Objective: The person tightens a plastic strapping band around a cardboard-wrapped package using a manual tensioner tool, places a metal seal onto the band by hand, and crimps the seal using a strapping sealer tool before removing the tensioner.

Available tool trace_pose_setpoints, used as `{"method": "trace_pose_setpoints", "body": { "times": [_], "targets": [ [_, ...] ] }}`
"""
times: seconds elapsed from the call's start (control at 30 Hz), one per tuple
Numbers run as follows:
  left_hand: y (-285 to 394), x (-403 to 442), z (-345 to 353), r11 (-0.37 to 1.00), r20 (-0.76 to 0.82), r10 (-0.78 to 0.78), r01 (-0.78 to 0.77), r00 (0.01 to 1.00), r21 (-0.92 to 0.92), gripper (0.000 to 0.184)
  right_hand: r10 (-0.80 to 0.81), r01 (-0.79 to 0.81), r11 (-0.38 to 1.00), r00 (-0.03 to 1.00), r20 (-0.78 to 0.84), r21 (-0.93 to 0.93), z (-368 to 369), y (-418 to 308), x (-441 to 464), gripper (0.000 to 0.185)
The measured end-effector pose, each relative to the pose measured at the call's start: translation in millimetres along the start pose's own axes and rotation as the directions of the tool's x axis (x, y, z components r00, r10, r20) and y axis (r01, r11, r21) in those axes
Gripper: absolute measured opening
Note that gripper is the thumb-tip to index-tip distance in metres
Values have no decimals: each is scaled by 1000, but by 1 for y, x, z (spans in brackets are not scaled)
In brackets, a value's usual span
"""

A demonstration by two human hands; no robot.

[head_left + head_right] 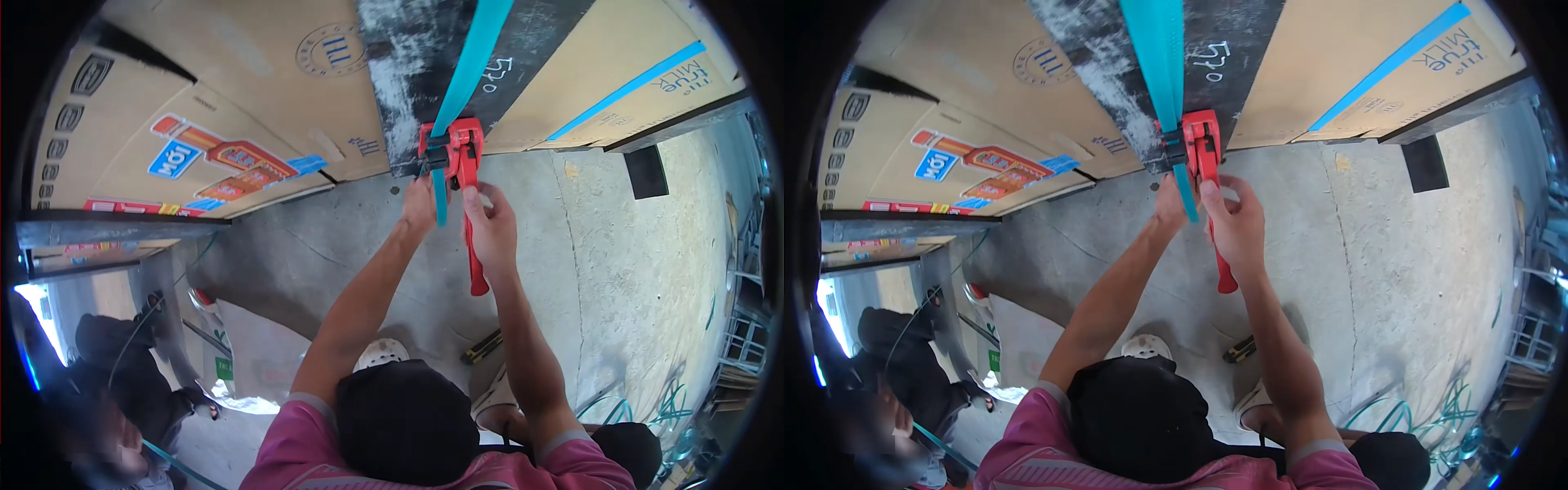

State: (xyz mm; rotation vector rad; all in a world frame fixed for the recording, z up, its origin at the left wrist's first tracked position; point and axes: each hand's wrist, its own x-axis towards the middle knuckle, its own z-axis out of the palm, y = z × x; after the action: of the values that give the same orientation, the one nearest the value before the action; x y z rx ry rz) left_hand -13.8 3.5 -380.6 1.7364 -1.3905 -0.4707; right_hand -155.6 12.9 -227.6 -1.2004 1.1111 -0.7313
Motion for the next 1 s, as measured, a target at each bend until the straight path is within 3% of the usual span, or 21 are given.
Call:
{"method": "trace_pose_setpoints", "body": {
  "times": [0.03,0.1,0.17,0.3,0.33,0.4,0.47,0.6,0.7,0.73,0.77,0.8,0.87,0.9,0.97,1.0],
  "targets": [
    [6,2,-3,998,-30,9,-7,999,61,19,87,-87,996,996,3,23,-1,1,-5,36],
    [17,3,-6,992,-63,30,-22,998,124,12,26,-28,999,996,91,25,-10,26,-27,37],
    [24,3,-9,998,-133,14,-5,991,69,9,163,-130,982,949,270,-133,-26,41,-48,36],
    [20,0,-3,996,-44,-2,6,999,85,8,51,-21,985,984,171,-172,-24,31,-61,40],
    [12,0,4,988,-26,-104,101,994,-114,14,28,-4,992,982,186,-127,-26,27,-62,43],
    [5,-1,11,934,28,-196,196,980,-298,23,6,8,997,982,186,-71,-30,30,-57,46],
    [28,3,-9,1000,-36,7,-6,999,26,25,11,-14,1000,965,262,9,-34,45,-46,49],
    [17,1,-5,999,-11,2,-2,1000,33,28,-94,98,995,967,239,-7,-28,90,-12,49],
    [-2,2,5,983,52,-13,3,999,183,26,-146,144,989,959,243,24,-23,80,-18,49],
    [-14,0,17,989,29,-136,138,990,-54,26,108,-115,993,967,232,15,-26,41,-44,48],
    [-17,-3,22,963,36,-202,205,979,-172,27,360,-370,929,907,218,6,-30,7,-62,47],
    [-19,-5,26,919,43,-267,268,963,-288,28,366,-377,926,905,216,8,-32,-16,-66,47],
    [-18,-3,27,974,-53,-174,164,983,-157,17,384,-382,922,876,292,-64,-36,-47,-63,45],
    [-19,0,28,986,-88,-136,126,987,-112,14,376,-374,925,880,290,-66,-34,-25,-56,45],
    [-31,-3,30,934,-18,-104,91,994,-346,31,29,-24,999,967,255,-25,-30,55,-34,45],
    [-32,-4,30,903,7,-89,84,996,-421,37,29,-24,999,968,248,-26,-29,69,-30,45]
  ]
}}
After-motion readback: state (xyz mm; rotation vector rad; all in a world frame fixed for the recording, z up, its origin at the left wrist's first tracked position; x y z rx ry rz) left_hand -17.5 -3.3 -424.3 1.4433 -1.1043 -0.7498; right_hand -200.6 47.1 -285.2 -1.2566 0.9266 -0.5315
